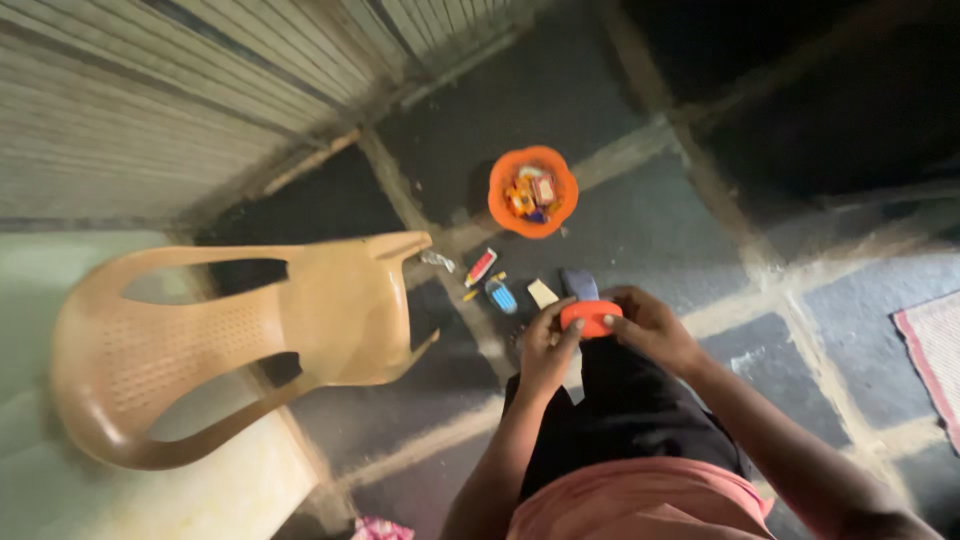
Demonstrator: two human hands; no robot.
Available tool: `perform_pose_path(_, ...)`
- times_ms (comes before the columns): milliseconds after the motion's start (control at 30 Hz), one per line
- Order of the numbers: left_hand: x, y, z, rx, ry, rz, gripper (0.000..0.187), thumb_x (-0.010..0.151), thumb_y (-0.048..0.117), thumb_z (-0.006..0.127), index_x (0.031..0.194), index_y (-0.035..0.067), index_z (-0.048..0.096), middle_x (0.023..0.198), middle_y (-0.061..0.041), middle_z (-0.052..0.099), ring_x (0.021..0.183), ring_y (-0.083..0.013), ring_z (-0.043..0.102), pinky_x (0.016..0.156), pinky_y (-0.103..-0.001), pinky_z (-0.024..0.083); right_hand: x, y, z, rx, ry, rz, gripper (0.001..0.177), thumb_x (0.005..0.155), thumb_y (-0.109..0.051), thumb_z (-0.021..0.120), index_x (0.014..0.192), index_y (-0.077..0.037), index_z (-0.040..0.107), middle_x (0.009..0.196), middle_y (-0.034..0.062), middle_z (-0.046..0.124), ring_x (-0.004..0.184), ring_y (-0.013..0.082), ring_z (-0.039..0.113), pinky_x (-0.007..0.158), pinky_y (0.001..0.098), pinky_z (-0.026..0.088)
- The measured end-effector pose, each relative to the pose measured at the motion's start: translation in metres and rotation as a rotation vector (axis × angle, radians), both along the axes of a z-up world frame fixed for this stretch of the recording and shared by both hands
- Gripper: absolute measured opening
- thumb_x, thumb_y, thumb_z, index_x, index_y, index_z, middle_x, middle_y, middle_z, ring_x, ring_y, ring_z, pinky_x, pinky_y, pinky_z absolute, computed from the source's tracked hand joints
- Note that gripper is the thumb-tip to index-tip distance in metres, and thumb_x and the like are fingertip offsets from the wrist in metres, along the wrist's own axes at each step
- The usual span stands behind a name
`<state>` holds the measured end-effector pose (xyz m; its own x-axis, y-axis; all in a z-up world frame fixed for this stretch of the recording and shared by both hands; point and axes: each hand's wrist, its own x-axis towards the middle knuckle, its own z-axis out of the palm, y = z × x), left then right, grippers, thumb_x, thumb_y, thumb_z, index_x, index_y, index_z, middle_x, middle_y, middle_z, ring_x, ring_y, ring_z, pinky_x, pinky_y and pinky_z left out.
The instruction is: The person picks up various bathroom items from the floor, including a bar of soap, a brush, a box, and toothbrushes with toothpaste. They walk into the bathroom and place each item onto a wall-mounted shelf or rack.
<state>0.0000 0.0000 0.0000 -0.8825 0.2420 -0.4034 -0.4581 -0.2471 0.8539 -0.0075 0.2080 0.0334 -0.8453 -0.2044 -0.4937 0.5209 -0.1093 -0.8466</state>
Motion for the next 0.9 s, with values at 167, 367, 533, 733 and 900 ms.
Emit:
perform_pose_path(167, 0.028, -0.002, 0.037, 0.066, 0.122, -0.034, 0.045, 0.1, 0.016, 0.071, 0.138, -0.006, 0.058, 0.12, -0.009, 0.069, 0.107, -0.0111, 0.066, 0.095, -0.027, 0.055, 0.051, -0.001, 0.033, -0.121, -0.215, -0.127, 0.03, 0.098, -0.025, 0.067, 0.113, 0.001, 0.063, 0.085, 0.0074, 0.069, 0.075, 0.0146, 0.063, 0.069, 0.0296, 0.052)
perform_pose_path(367, 0.053, -0.015, 0.079, 0.114, 0.18, -0.21, 0.044, 0.103, 0.013, 0.069, 0.141, -0.005, 0.058, 0.121, -0.007, 0.069, 0.108, -0.01, 0.064, 0.096, -0.026, 0.052, 0.107, -0.014, 0.069, -0.17, -0.111, -0.365, 0.02, 0.098, -0.018, 0.067, 0.103, 0.001, 0.068, 0.087, 0.0053, 0.069, 0.076, 0.0124, 0.062, 0.07, 0.0275, 0.05)
perform_pose_path(533, 0.064, -0.025, 0.116, 0.249, 0.163, -0.386, 0.041, 0.102, 0.01, 0.067, 0.141, -0.002, 0.057, 0.12, -0.008, 0.07, 0.108, -0.0131, 0.067, 0.097, -0.03, 0.055, 0.158, -0.029, 0.096, -0.163, -0.041, -0.56, 0.017, 0.097, -0.016, 0.068, 0.102, 0.0, 0.067, 0.089, 0.0065, 0.071, 0.078, 0.0132, 0.064, 0.071, 0.028, 0.051)
perform_pose_path(733, 0.081, -0.007, 0.145, 0.326, 0.091, -0.53, 0.037, 0.101, 0.009, 0.067, 0.135, -0.003, 0.06, 0.121, -0.009, 0.07, 0.111, -0.015, 0.068, 0.099, -0.033, 0.058, 0.215, -0.035, 0.103, -0.207, 0.081, -0.771, 0.019, 0.098, -0.016, 0.068, 0.105, 0.002, 0.068, 0.092, 0.0076, 0.072, 0.082, 0.0141, 0.066, 0.075, 0.0294, 0.052)
perform_pose_path(900, 0.107, 0.031, 0.158, 0.264, 0.118, -0.655, 0.034, 0.1, 0.008, 0.067, 0.132, -0.004, 0.063, 0.119, -0.01, 0.072, 0.107, -0.0149, 0.069, 0.095, -0.032, 0.058, 0.267, -0.022, 0.107, -0.181, 0.141, -0.935, 0.022, 0.099, -0.015, 0.067, 0.11, 0.003, 0.07, 0.095, 0.0097, 0.073, 0.082, 0.0149, 0.065, 0.075, 0.0306, 0.051)
